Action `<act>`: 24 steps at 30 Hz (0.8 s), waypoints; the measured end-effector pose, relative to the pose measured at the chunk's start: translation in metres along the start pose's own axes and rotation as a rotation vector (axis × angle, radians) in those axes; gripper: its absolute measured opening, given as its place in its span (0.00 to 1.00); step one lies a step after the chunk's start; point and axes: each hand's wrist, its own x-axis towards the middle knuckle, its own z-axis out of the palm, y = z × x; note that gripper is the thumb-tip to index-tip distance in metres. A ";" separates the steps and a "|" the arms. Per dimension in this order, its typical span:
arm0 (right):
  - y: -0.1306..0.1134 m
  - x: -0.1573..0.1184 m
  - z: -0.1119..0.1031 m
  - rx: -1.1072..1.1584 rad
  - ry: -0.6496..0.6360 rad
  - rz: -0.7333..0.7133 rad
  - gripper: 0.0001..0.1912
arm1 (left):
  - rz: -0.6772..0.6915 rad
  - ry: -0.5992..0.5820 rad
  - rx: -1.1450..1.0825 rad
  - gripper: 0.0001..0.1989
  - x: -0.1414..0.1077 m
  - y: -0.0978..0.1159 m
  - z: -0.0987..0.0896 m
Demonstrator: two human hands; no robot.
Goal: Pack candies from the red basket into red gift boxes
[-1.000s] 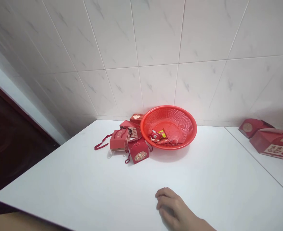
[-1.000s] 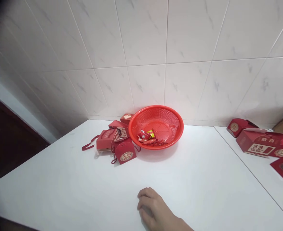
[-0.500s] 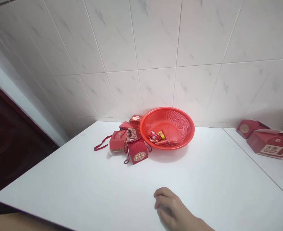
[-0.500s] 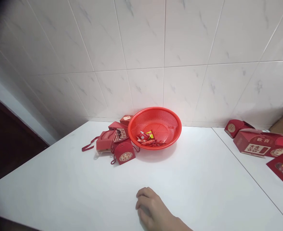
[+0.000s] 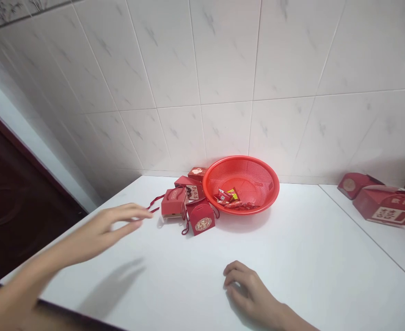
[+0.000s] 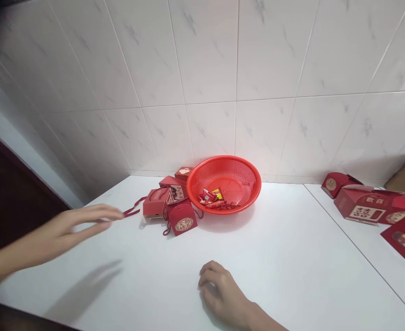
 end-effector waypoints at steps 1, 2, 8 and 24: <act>-0.001 0.003 -0.003 0.018 0.032 0.010 0.08 | 0.110 -0.107 0.017 0.18 0.019 0.003 0.012; -0.001 0.006 -0.008 0.027 0.068 0.020 0.08 | 0.176 -0.158 0.045 0.19 0.036 0.006 0.025; 0.020 0.014 -0.056 -0.069 0.433 0.128 0.10 | 0.284 -0.156 0.204 0.21 0.100 0.008 0.093; 0.029 0.021 -0.055 -0.066 0.541 0.335 0.11 | 0.251 -0.408 0.158 0.22 0.095 0.010 0.124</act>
